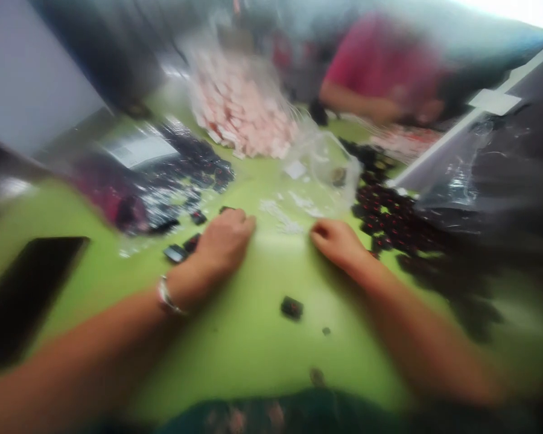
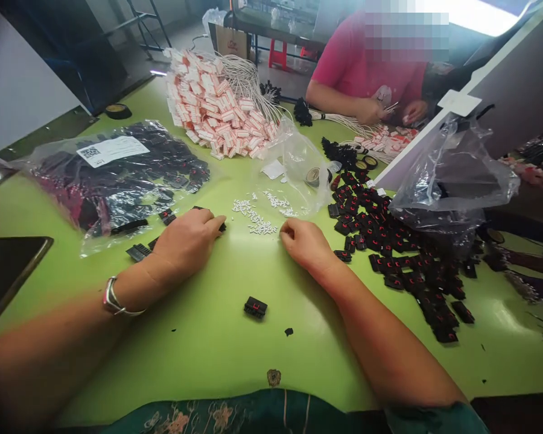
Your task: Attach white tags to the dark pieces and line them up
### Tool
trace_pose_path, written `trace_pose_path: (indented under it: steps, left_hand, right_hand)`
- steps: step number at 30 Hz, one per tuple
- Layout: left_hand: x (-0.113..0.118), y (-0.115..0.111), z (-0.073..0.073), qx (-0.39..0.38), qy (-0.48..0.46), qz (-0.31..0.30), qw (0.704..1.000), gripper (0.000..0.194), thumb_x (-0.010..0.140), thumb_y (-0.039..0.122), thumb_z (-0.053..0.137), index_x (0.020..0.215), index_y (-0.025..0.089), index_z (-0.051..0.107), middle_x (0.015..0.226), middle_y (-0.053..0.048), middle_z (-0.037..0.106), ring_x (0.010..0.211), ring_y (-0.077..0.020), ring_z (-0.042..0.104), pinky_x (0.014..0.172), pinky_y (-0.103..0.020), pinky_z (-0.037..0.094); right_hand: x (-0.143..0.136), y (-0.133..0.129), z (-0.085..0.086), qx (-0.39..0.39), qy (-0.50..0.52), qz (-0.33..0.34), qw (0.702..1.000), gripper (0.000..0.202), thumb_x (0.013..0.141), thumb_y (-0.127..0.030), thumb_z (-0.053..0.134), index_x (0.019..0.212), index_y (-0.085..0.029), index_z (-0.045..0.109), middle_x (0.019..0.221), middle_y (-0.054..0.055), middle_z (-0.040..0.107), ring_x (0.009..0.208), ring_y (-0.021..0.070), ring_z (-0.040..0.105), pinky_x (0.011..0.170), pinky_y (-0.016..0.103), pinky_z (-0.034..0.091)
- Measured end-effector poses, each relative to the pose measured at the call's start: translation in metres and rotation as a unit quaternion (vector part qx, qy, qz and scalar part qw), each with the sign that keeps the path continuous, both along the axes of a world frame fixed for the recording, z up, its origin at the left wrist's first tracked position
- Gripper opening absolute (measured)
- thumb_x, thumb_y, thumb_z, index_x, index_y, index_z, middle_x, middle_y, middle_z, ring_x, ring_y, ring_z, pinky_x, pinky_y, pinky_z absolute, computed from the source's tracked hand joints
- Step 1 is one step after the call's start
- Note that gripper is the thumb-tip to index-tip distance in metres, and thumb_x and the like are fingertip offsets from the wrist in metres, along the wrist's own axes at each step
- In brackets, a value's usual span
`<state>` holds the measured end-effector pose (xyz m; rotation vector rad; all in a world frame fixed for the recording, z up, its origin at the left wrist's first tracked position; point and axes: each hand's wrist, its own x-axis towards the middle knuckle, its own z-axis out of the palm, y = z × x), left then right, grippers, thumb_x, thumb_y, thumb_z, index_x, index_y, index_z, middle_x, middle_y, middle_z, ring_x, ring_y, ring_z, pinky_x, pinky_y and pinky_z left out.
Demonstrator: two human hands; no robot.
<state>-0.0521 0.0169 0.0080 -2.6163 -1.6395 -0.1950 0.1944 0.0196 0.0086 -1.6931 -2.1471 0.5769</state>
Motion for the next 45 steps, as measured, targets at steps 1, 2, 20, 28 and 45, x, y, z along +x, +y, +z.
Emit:
trace_pose_path:
  steps: [1, 2, 20, 28, 45]
  left_hand:
    - [0.002, -0.001, 0.000, -0.001, -0.006, -0.018, 1.000, 0.025, 0.087, 0.014, 0.043, 0.097, 0.014, 0.066, 0.086, -0.015, 0.060, 0.084, -0.0270, 0.054, 0.062, -0.034, 0.042]
    - [0.003, -0.002, -0.001, -0.005, -0.018, -0.041, 0.999, 0.026, 0.087, 0.014, 0.043, 0.100, 0.015, 0.066, 0.090, -0.014, 0.060, 0.086, -0.0259, 0.054, 0.063, -0.033, 0.043]
    - [0.013, -0.007, -0.009, -0.057, -0.197, 0.013, 0.979, 0.034, 0.086, 0.041, 0.052, 0.100, 0.016, 0.068, 0.094, -0.011, 0.062, 0.090, -0.0247, 0.058, 0.077, -0.037, 0.048]
    - [0.024, -0.013, -0.016, -0.081, -0.210, -0.074, 0.971, 0.025, 0.089, 0.027, 0.047, 0.101, 0.017, 0.067, 0.093, -0.009, 0.062, 0.092, -0.0222, 0.058, 0.081, -0.035, 0.047]
    - [0.029, -0.028, -0.012, -0.103, -0.182, -0.159, 0.965, 0.035, 0.082, 0.005, 0.041, 0.104, 0.016, 0.066, 0.092, -0.011, 0.060, 0.088, -0.0245, 0.051, 0.079, -0.040, 0.047]
  right_hand:
    - [0.002, 0.004, -0.005, 0.023, -0.005, -0.007, 1.000, 0.017, 0.078, -0.015, 0.051, 0.080, -0.018, 0.067, 0.082, 0.006, 0.069, 0.076, 0.0182, 0.060, 0.073, 0.030, 0.044]
    - [0.002, 0.008, -0.010, 0.043, -0.009, -0.006, 0.999, 0.019, 0.080, -0.014, 0.050, 0.085, -0.017, 0.068, 0.088, 0.007, 0.069, 0.082, 0.0195, 0.060, 0.077, 0.032, 0.045]
    - [0.004, 0.009, -0.016, 0.086, 0.035, -0.035, 0.995, 0.019, 0.078, -0.014, 0.051, 0.083, -0.018, 0.069, 0.085, 0.006, 0.070, 0.081, 0.0189, 0.061, 0.080, 0.034, 0.046]
    - [-0.012, 0.018, -0.021, 0.095, -0.070, -0.040, 0.992, 0.020, 0.084, -0.019, 0.048, 0.080, -0.018, 0.068, 0.084, 0.007, 0.066, 0.079, 0.0192, 0.057, 0.074, 0.030, 0.041]
    - [-0.017, 0.026, -0.023, 0.109, -0.109, 0.028, 0.988, 0.015, 0.081, -0.018, 0.048, 0.078, -0.020, 0.062, 0.081, 0.006, 0.064, 0.073, 0.0189, 0.052, 0.063, 0.029, 0.035]
